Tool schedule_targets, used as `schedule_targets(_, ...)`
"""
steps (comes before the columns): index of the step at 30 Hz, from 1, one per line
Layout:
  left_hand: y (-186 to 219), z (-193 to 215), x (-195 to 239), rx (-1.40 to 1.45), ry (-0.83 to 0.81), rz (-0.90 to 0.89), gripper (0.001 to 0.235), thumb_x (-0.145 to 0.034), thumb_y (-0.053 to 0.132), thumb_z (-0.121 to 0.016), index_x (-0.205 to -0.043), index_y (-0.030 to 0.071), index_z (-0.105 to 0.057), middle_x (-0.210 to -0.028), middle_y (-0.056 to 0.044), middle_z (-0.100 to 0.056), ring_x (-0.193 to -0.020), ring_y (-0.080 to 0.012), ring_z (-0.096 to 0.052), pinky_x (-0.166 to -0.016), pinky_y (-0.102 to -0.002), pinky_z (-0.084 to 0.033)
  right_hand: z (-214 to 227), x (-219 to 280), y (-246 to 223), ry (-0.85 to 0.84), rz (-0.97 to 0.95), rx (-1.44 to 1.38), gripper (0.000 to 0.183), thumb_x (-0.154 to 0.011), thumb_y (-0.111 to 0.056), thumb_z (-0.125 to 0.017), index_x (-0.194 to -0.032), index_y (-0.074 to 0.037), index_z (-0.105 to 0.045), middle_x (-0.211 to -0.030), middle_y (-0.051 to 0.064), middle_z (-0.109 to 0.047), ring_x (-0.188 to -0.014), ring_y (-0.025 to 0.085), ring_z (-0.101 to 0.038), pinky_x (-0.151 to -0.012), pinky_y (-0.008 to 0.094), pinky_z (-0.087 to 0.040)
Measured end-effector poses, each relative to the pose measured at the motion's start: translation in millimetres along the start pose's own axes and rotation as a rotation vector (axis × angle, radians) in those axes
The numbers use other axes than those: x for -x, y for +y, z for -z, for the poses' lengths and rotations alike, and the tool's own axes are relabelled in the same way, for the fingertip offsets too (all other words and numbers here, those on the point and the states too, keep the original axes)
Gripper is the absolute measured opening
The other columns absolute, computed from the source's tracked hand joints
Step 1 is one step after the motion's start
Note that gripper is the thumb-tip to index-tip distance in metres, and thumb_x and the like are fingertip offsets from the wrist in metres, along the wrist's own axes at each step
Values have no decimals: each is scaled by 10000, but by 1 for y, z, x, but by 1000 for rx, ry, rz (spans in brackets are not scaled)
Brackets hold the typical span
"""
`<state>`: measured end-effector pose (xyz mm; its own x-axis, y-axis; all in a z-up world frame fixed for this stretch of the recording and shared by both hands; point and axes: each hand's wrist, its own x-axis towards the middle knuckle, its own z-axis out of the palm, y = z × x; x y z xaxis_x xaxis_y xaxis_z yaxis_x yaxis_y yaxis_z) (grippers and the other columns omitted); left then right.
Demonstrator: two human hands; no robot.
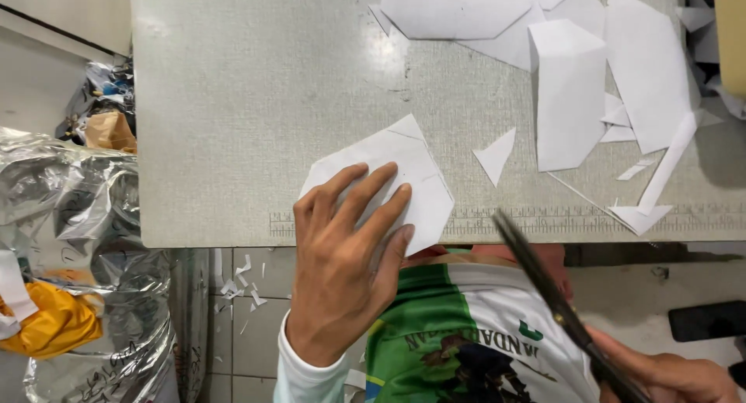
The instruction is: Cutting out fabric pattern pieces using scissors on a workbench
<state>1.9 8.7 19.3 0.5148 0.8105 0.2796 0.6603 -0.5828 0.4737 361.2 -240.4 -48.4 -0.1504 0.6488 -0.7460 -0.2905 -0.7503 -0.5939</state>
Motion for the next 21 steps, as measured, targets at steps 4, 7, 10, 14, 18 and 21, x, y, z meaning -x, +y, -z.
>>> schedule_targets(4,2,-8,7,15,71,15,547,-912,557,-679,-1232,114,-698,-1392,-89,-644,-1325,-322,-554,-1036,-449,-334,-32,0,7,129,304,72,749,-717,-94,-791,-1397,185,-645,-507,20,-454,-388,275,-616,-1141,583,-439)
schedule_targets(7,6,-8,9,53,78,32,520,-853,476,-821,-1215,123,-700,-1366,-82,-655,-1306,-324,-569,-1033,-462,-329,-30,-8,8,47,296,-13,832,-729,-35,-793,-1474,215,-518,-501,49,-541,-408,236,-549,-1013,537,-472)
schedule_targets(10,6,-15,14,42,111,51,472,-887,378,-832,-1258,134,-672,-1421,-87,-634,-1333,-332,-561,-1019,-455,-326,-75,-4,-15,133,338,-58,811,-771,-125,-815,-1497,132,-560,-515,177,-682,-408,241,-555,-425,418,-420)
schedule_targets(14,4,-14,15,77,143,58,424,-890,382,-838,-1212,139,-707,-1402,-97,-653,-1334,-345,-578,-1034,-454,-326,-74,-5,-18,89,359,27,779,-826,-211,-806,-1476,134,-551,-551,202,-789,-418,253,-672,-441,407,-520)
schedule_targets(18,3,-12,15,108,153,19,361,-884,369,-874,-1140,172,-715,-1373,-114,-669,-1331,-378,-598,-1026,-456,-325,-63,-2,-12,144,437,160,767,-853,-347,-785,-1419,131,-588,-517,139,-794,-396,222,-715,-444,360,-569)
schedule_targets(21,4,-12,16,101,161,5,311,-884,357,-877,-1088,184,-720,-1371,-117,-663,-1321,-385,-599,-1004,-467,-331,-72,-8,-17,90,421,29,764,-824,-236,-810,-1436,152,-567,-533,134,-697,-420,251,-638,-417,402,-499)
